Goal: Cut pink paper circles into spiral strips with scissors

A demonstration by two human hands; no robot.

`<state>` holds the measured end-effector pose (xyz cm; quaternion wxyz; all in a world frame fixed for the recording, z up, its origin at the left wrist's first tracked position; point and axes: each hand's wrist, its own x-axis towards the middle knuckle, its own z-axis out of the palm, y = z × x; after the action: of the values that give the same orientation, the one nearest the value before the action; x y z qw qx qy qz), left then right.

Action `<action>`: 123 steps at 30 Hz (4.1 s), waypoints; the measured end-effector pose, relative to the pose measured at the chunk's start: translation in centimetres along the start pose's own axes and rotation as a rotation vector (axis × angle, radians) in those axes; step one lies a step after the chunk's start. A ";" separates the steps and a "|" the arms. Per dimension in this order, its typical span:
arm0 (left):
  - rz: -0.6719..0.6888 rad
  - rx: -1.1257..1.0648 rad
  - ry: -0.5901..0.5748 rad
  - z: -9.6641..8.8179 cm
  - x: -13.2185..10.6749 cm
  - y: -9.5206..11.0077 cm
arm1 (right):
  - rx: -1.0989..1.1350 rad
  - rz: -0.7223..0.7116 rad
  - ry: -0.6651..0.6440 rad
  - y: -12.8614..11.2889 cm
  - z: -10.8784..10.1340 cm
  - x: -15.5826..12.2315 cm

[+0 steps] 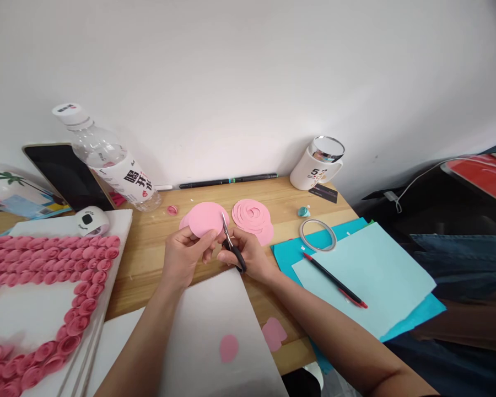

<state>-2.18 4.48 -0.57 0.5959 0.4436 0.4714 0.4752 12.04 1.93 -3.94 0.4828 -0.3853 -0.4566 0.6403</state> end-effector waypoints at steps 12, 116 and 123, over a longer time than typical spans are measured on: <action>0.018 -0.032 0.009 -0.1 0.1 -0.3 | -0.001 0.039 0.027 0.1 0.1 0.0; 0.014 0.053 -0.012 -0.7 0.2 0.0 | -0.101 -0.046 -0.013 0.3 0.0 0.6; -0.013 -0.065 -0.028 -0.6 0.1 -0.2 | -0.083 -0.031 0.005 0.8 0.1 0.6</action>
<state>-2.76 4.64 -0.91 0.6197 0.4276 0.4501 0.4802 11.56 2.43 -4.68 0.4775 -0.3993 -0.4875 0.6123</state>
